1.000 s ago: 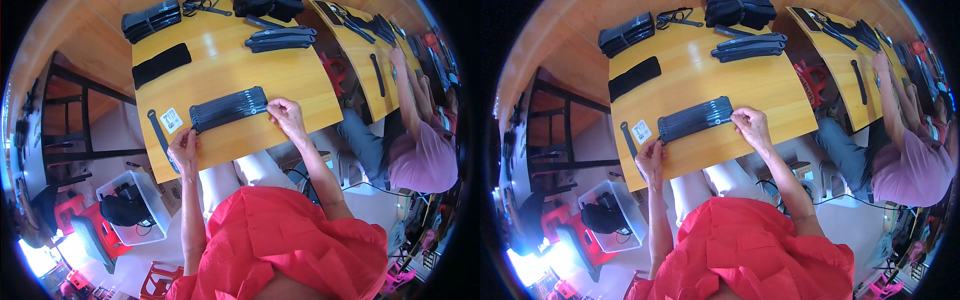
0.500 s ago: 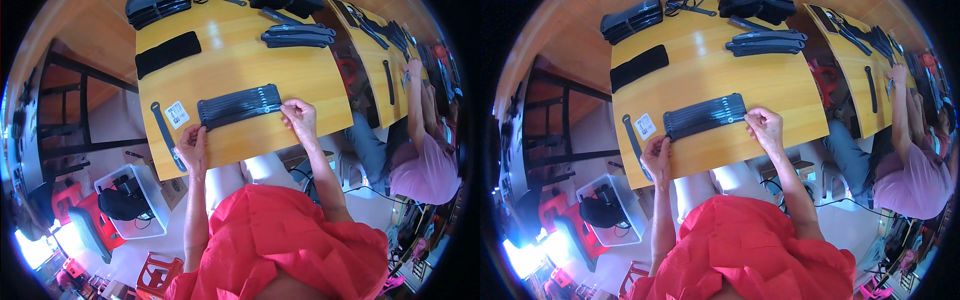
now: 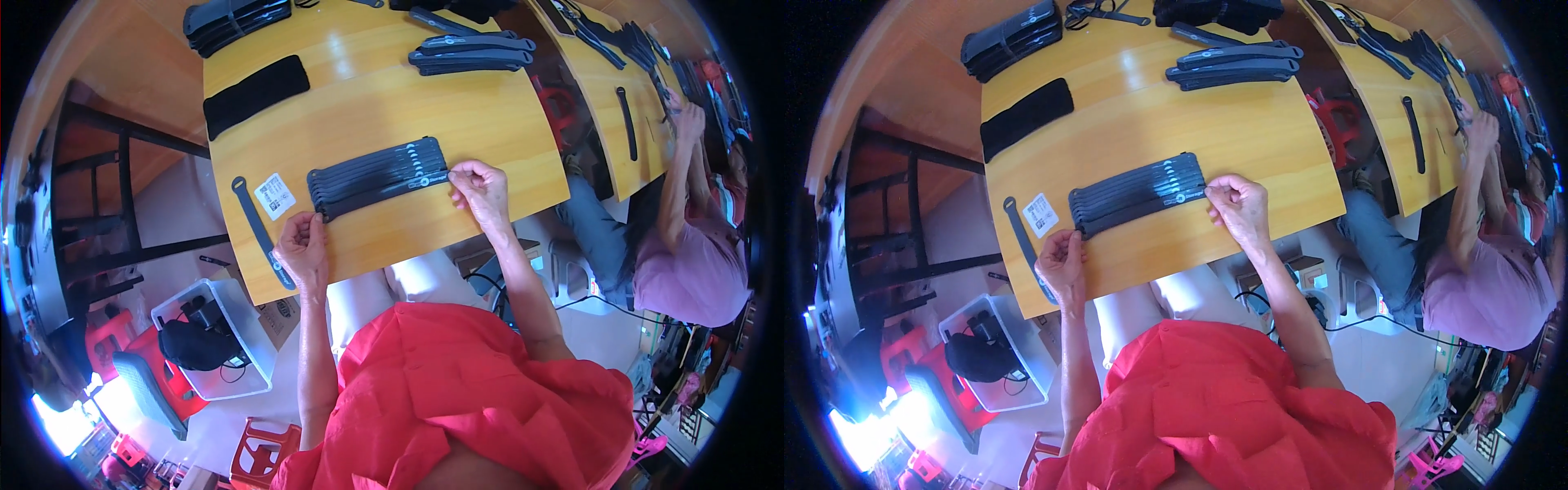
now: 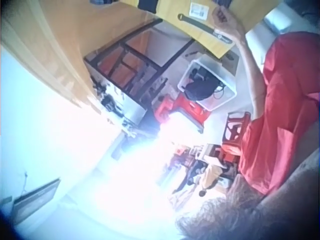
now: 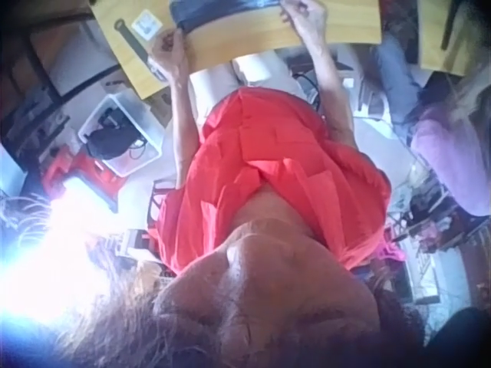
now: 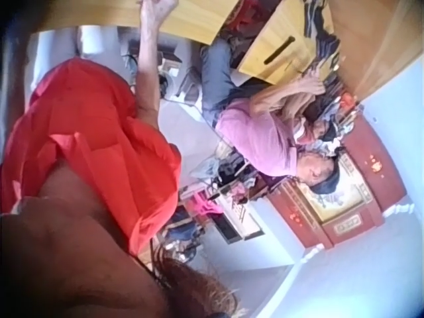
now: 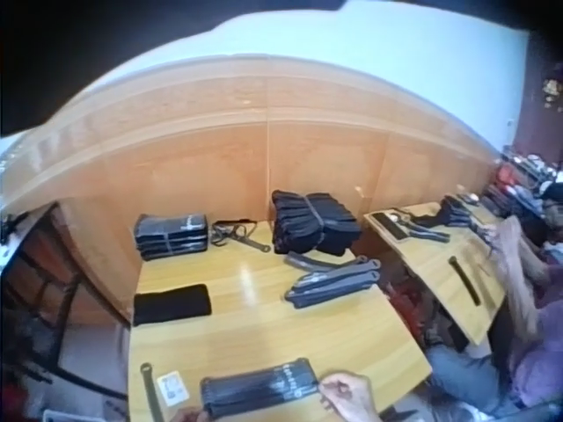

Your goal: Inspecting and folding black fabric garments with elastic straps on a work table.

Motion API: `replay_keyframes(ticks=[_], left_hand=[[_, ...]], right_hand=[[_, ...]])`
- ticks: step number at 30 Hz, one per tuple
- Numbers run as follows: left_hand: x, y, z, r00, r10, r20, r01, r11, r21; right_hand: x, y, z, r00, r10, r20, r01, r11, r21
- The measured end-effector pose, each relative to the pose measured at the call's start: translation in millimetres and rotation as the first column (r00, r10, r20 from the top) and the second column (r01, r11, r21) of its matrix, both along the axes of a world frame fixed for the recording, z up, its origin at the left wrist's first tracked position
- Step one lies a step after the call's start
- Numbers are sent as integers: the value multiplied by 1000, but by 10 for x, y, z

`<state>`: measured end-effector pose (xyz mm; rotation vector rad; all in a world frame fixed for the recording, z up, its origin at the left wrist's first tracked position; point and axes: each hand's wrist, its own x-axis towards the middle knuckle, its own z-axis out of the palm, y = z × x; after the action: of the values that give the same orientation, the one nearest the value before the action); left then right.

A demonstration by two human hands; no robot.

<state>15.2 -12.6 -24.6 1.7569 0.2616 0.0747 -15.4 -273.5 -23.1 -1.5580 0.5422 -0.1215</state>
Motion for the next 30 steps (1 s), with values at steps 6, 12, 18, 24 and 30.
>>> replay_keyframes(ticks=[6, 12, 18, 24, 30], left_hand=[[-4, 0, -21, 1000, -7, 5, 7, 1000, 22], [-2, -1, -13, 1000, -6, 3, 6, 1000, 27], [-3, -1, -21, 1000, -16, 16, 16, 999, 32], [0, 3, -26, 1000, -9, -5, 9, 1000, 27], [2, -6, -40, 1000, 5, 0, -5, 1000, 17]], right_hand=[[5, 9, 33, 1000, -3, -26, 3, 1000, -6], [22, 24, 46, 999, -15, -38, 13, 999, -32], [25, 26, 51, 999, -21, -43, 20, 999, -36], [27, 32, 42, 999, -29, -32, 27, 998, -61], [29, 41, 50, 999, -39, -34, 36, 997, -75]])
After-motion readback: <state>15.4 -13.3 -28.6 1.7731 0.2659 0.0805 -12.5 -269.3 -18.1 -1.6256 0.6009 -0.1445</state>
